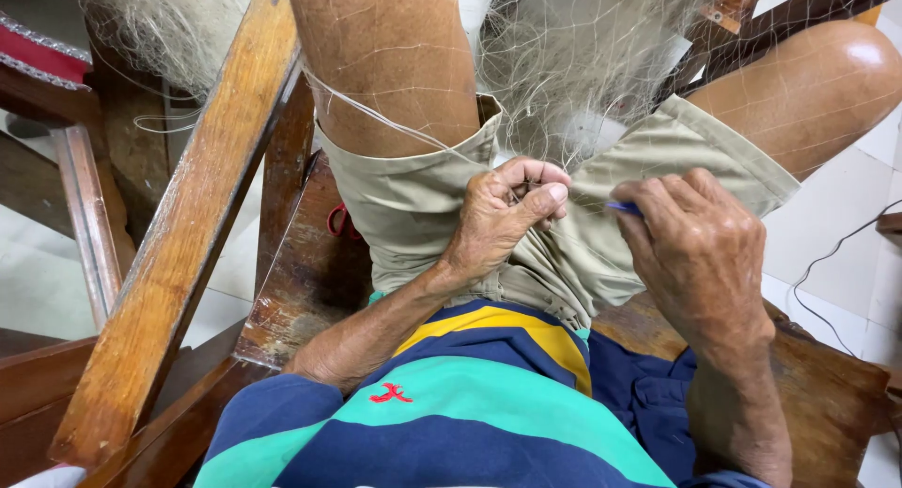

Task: Repairing a fishing net by weaving and knotting with a netting needle

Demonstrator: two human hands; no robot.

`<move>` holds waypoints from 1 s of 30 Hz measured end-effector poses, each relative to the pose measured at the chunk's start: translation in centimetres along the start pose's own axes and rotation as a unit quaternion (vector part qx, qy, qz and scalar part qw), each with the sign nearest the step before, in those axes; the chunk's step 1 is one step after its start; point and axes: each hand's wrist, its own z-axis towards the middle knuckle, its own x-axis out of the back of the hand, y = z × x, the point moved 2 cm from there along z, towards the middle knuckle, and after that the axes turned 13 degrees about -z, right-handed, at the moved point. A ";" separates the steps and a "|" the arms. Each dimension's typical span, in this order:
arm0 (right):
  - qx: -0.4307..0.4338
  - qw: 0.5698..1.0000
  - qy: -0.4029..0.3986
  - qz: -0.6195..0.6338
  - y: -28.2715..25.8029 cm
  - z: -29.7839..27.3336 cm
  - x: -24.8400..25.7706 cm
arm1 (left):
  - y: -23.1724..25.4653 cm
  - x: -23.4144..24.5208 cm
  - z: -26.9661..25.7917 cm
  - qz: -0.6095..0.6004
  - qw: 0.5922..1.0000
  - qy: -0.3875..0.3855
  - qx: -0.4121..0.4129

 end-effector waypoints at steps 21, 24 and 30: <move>-0.064 0.974 0.065 0.205 1.1 -3.3 -0.9 | 0.3 0.2 0.1 0.064 0.997 -0.026 -0.036; -0.067 0.973 0.080 0.204 1.4 -3.5 -1.5 | 0.2 0.4 -0.1 0.046 0.998 -0.034 -0.027; -0.075 0.974 0.080 0.197 1.7 -4.4 -2.8 | 0.1 0.5 -0.1 0.056 0.997 -0.038 -0.027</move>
